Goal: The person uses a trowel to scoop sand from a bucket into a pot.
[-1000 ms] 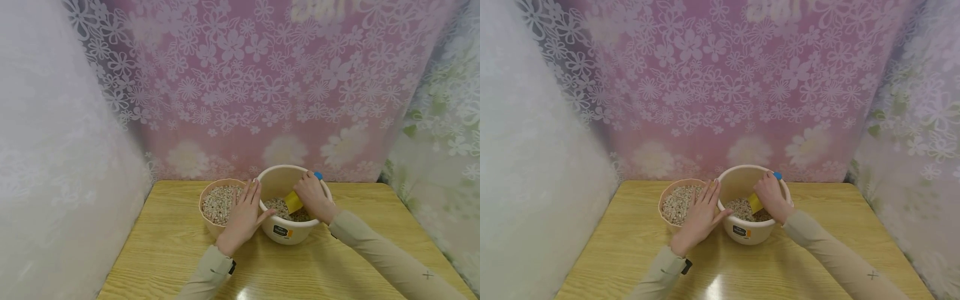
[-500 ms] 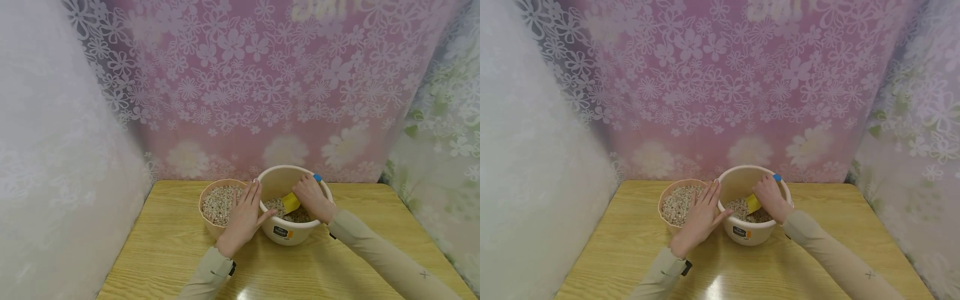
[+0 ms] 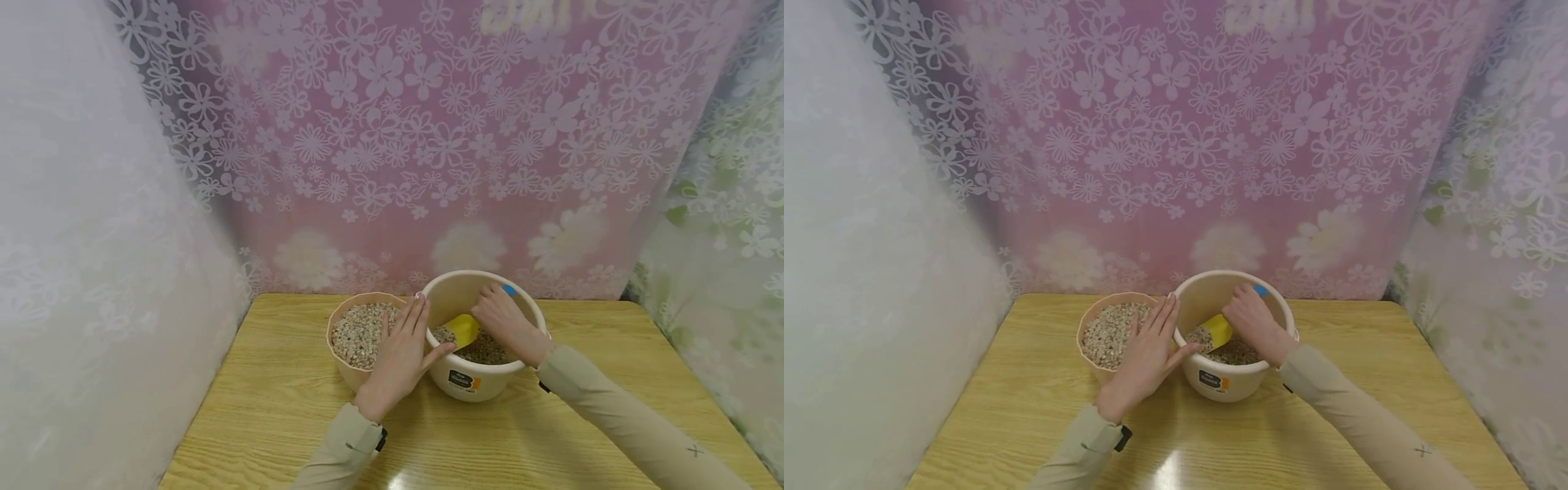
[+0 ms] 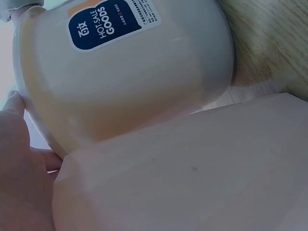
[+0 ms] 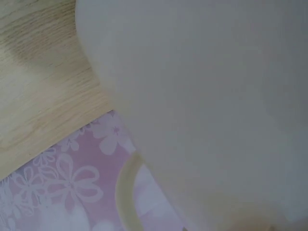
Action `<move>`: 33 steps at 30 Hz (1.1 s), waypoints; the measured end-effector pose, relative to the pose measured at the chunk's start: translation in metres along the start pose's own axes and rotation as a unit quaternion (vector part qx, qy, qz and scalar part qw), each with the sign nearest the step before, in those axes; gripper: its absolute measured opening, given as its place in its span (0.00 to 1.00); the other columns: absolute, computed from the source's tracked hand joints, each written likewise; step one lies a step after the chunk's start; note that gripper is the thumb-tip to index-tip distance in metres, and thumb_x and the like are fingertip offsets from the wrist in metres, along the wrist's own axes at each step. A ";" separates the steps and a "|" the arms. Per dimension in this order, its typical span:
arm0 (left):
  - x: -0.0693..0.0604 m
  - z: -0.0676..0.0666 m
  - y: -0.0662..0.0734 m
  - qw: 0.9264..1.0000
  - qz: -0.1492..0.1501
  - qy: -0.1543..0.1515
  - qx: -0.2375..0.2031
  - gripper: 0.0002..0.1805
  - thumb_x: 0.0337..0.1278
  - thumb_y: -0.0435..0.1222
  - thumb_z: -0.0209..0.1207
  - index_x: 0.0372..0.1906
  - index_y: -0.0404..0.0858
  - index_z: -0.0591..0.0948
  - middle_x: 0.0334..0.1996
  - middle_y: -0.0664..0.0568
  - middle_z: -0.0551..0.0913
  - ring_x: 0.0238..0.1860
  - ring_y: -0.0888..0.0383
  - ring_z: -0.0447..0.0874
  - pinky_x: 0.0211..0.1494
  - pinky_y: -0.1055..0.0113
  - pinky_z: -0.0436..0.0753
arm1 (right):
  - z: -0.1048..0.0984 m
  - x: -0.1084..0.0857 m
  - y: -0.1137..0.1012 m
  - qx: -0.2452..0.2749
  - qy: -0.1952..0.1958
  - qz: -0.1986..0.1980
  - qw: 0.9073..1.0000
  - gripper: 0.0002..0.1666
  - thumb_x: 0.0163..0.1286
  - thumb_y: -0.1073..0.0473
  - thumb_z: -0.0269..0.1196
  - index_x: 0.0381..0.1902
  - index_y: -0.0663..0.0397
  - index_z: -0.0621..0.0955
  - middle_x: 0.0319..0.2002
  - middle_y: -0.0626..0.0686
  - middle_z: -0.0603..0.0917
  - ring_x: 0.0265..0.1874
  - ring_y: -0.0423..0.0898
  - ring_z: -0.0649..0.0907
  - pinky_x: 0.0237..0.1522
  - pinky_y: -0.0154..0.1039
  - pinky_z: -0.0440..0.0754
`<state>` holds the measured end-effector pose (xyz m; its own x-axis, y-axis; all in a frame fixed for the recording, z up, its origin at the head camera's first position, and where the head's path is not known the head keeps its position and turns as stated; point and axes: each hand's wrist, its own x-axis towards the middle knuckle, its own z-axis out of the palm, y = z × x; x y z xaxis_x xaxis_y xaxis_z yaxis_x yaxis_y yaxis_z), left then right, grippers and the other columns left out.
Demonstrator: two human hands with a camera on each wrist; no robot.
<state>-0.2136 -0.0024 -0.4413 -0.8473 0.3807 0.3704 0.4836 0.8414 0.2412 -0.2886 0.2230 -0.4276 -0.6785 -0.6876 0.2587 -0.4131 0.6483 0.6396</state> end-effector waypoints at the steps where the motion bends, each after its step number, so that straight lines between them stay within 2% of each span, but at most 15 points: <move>1: 0.000 0.000 0.000 1.000 0.000 -0.001 0.000 0.49 0.70 0.68 0.40 0.80 0.35 0.55 0.81 0.45 0.53 0.81 0.52 0.43 0.78 0.37 0.50 | 0.001 0.001 0.000 0.005 0.003 -0.006 1.000 0.34 0.62 0.68 0.72 0.08 0.50 0.63 0.15 0.50 0.71 0.23 0.47 0.64 0.34 0.38 0.59; 4: 0.000 0.000 0.000 1.000 -0.001 -0.004 -0.005 0.49 0.70 0.67 0.41 0.81 0.36 0.55 0.81 0.46 0.52 0.81 0.53 0.43 0.78 0.36 0.50 | 0.001 0.002 0.000 0.031 0.021 -0.028 0.999 0.26 0.61 0.63 0.74 0.10 0.51 0.72 0.20 0.50 0.77 0.25 0.47 0.71 0.36 0.39 0.65; 8: 0.000 0.000 0.000 1.000 -0.003 -0.009 -0.005 0.48 0.71 0.66 0.42 0.81 0.36 0.54 0.81 0.46 0.52 0.81 0.53 0.43 0.78 0.36 0.49 | -0.001 0.000 0.001 0.073 0.030 -0.058 0.995 0.13 0.58 0.56 0.75 0.18 0.50 0.83 0.25 0.49 0.82 0.29 0.47 0.76 0.37 0.39 0.68; 11: 0.001 -0.001 0.001 1.000 -0.002 -0.012 0.000 0.49 0.71 0.67 0.41 0.81 0.36 0.54 0.81 0.46 0.52 0.81 0.53 0.43 0.78 0.36 0.49 | -0.003 -0.005 0.003 0.103 0.028 -0.072 0.992 0.09 0.55 0.52 0.76 0.24 0.48 0.87 0.25 0.47 0.82 0.29 0.46 0.76 0.38 0.39 0.69; 15: 0.001 -0.001 0.002 1.000 0.001 -0.013 0.010 0.49 0.70 0.68 0.39 0.81 0.36 0.54 0.81 0.46 0.52 0.81 0.53 0.44 0.78 0.36 0.50 | -0.007 -0.014 0.006 0.158 0.035 -0.076 0.984 0.08 0.50 0.48 0.77 0.25 0.41 0.88 0.24 0.44 0.81 0.28 0.44 0.76 0.35 0.38 0.68; 18: 0.000 0.000 0.002 1.000 0.001 -0.013 0.011 0.49 0.70 0.68 0.38 0.81 0.36 0.55 0.81 0.46 0.52 0.81 0.53 0.44 0.78 0.36 0.50 | -0.011 -0.021 0.009 0.202 0.035 -0.056 0.977 0.08 0.50 0.48 0.77 0.27 0.41 0.89 0.25 0.43 0.83 0.27 0.44 0.76 0.33 0.37 0.66; 21: 0.000 0.000 0.003 1.000 0.000 -0.013 0.009 0.49 0.71 0.68 0.39 0.81 0.36 0.55 0.81 0.46 0.52 0.81 0.53 0.44 0.78 0.36 0.50 | -0.014 -0.026 0.012 0.239 0.028 -0.025 0.970 0.09 0.53 0.49 0.76 0.32 0.41 0.91 0.28 0.43 0.86 0.30 0.45 0.79 0.36 0.40 0.73; 23: -0.001 0.000 0.003 1.000 0.000 -0.011 0.006 0.48 0.71 0.67 0.41 0.81 0.36 0.55 0.81 0.46 0.52 0.81 0.53 0.44 0.78 0.36 0.50 | -0.016 -0.029 0.016 0.263 0.023 0.001 0.964 0.08 0.55 0.50 0.76 0.34 0.43 0.91 0.30 0.44 0.87 0.33 0.47 0.82 0.41 0.45 0.78; 26: -0.001 0.000 0.002 1.000 0.000 -0.008 0.004 0.48 0.71 0.66 0.42 0.81 0.36 0.55 0.81 0.46 0.52 0.81 0.52 0.44 0.78 0.37 0.50 | -0.019 -0.033 0.021 0.286 0.019 0.034 0.957 0.08 0.58 0.52 0.75 0.36 0.45 0.91 0.33 0.47 0.88 0.36 0.49 0.85 0.45 0.53 0.80; 30: -0.001 0.000 0.001 1.000 -0.005 -0.009 0.007 0.49 0.71 0.68 0.39 0.81 0.36 0.54 0.81 0.46 0.51 0.82 0.53 0.43 0.79 0.38 0.49 | -0.019 -0.037 0.025 0.305 0.014 0.072 0.949 0.09 0.61 0.52 0.74 0.38 0.47 0.90 0.33 0.48 0.89 0.35 0.50 0.86 0.42 0.56 0.79; 33: -0.001 0.001 -0.001 1.000 -0.008 -0.013 0.005 0.50 0.70 0.69 0.36 0.81 0.37 0.53 0.81 0.47 0.51 0.82 0.54 0.42 0.79 0.38 0.48 | -0.019 -0.040 0.026 0.309 0.013 0.100 0.946 0.09 0.61 0.52 0.73 0.38 0.48 0.90 0.33 0.48 0.89 0.36 0.52 0.86 0.43 0.59 0.79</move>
<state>-0.2136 -0.0026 -0.4426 -0.8600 0.3774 0.3433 0.4685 0.8507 0.2384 -0.2607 0.2611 -0.4079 -0.7681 -0.5343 0.3529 -0.5604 0.8275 0.0333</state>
